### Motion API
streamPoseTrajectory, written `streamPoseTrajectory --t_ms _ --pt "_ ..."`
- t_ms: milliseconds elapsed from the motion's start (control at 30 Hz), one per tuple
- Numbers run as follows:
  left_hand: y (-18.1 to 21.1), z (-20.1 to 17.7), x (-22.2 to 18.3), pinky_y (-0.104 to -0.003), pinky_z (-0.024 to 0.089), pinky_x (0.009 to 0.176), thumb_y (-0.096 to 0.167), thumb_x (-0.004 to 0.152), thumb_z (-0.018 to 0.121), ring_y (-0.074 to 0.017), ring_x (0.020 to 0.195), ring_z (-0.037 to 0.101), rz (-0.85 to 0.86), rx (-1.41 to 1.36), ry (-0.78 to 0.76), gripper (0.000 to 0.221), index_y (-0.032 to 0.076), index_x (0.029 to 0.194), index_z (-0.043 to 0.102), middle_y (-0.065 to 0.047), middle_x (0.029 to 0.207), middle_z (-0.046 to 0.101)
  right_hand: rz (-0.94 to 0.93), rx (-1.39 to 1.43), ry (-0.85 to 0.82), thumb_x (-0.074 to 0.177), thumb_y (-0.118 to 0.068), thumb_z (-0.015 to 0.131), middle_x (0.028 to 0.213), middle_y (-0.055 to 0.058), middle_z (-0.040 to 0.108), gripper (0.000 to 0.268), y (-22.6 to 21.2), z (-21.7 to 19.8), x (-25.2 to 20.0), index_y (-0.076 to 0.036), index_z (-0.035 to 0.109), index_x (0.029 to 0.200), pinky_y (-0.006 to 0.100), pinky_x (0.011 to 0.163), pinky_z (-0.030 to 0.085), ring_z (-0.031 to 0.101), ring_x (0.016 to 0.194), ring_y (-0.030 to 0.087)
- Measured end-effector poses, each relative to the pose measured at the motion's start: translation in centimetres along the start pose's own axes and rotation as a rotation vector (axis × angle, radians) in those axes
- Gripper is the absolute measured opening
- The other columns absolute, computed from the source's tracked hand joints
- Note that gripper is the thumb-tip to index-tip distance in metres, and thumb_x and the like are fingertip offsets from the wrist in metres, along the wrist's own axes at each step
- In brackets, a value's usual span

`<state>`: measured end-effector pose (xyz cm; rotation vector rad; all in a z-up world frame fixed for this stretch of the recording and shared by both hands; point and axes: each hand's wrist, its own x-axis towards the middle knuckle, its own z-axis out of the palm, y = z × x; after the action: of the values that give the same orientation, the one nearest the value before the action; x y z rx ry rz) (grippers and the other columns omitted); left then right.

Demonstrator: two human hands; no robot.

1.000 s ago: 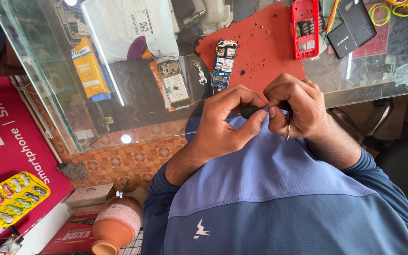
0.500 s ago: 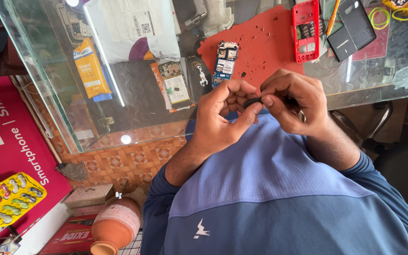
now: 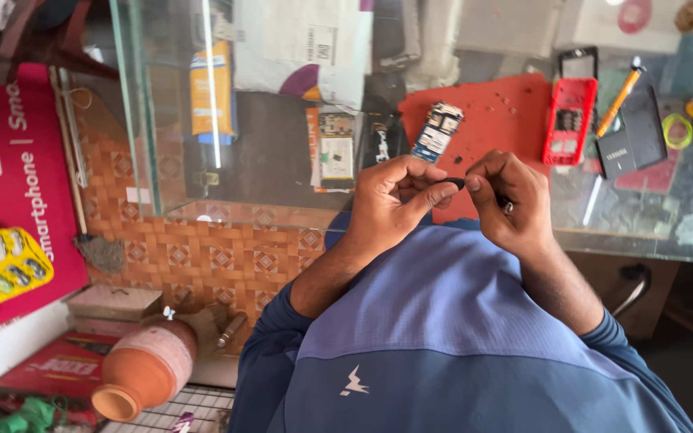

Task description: The person uses a screwdriver to remove a small black component from a mobile phone motherboard. They then use tweezers to manipulate a tiny screw and place it on the work surface. The person continues to handle the motherboard and the removed component.

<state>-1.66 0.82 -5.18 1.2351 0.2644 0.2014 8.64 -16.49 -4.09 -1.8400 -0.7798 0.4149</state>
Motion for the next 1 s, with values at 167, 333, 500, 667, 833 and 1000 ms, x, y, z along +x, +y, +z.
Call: streamPoseTrajectory --t_ms 167,333,500,667,833,1000 --pt "0.7 -1.9 -1.2 -0.027 0.064 0.087 -0.002 0.1 0.07 -0.0148 0.098 0.074 0.15 0.064 0.048 0.022 -0.005 0.121 0.067 -0.01 0.108 0.07 0.017 0.14 -0.049 0.104 0.001 0.061 0.096 0.008 0.067 0.006 -0.2 1.8 0.6 0.005 0.057 0.107 0.021 0.065 0.052 0.065 0.08 0.008" --pt "1.3 -3.3 -2.3 -0.026 0.064 0.081 -0.001 0.098 0.072 -0.0141 0.093 0.074 0.172 0.091 0.101 0.019 -0.005 0.116 0.07 -0.01 0.106 0.069 -0.007 0.13 -0.099 0.104 -0.001 0.061 0.094 0.008 0.068 0.006 -1.1 3.5 1.1 0.005 0.058 0.105 0.022 0.067 0.054 0.067 0.083 0.009" --pt "1.8 -4.4 -3.7 -0.024 0.063 0.069 0.001 0.097 0.074 -0.014 0.082 0.075 0.121 0.096 0.129 0.016 -0.007 0.111 0.071 -0.009 0.097 0.071 0.032 0.033 -0.127 0.107 -0.004 0.055 0.08 0.004 0.062 0.011 -1.7 5.0 1.2 0.002 0.058 0.098 0.025 0.06 0.044 0.053 0.067 0.008" --pt "2.3 -6.9 -4.8 -0.024 0.063 0.067 0.002 0.097 0.074 -0.0142 0.079 0.075 0.12 0.091 0.146 0.016 -0.007 0.109 0.071 -0.009 0.097 0.07 0.017 -0.034 -0.118 0.106 -0.005 0.058 0.076 0.002 0.057 0.012 -2.4 8.0 1.5 0.0 0.058 0.095 0.025 0.058 0.04 0.048 0.063 0.007" --pt "2.2 -10.0 -5.8 -0.025 0.063 0.071 0.002 0.098 0.073 -0.0147 0.082 0.075 0.134 0.035 0.176 0.015 -0.007 0.11 0.07 -0.009 0.099 0.07 0.115 0.06 -0.075 0.103 -0.005 0.062 0.078 0.0 0.061 0.008 -3.4 10.6 1.7 0.001 0.06 0.098 0.022 0.054 0.038 0.051 0.063 0.003" --pt "2.4 -13.1 -6.7 -0.025 0.063 0.076 -0.001 0.1 0.073 -0.0152 0.086 0.074 0.175 -0.021 0.194 0.014 -0.006 0.112 0.069 -0.009 0.102 0.069 0.046 0.161 -0.073 0.109 -0.005 0.059 0.092 0.003 0.067 0.007 -3.8 12.2 2.3 0.002 0.061 0.108 0.019 0.066 0.045 0.059 0.078 0.004"
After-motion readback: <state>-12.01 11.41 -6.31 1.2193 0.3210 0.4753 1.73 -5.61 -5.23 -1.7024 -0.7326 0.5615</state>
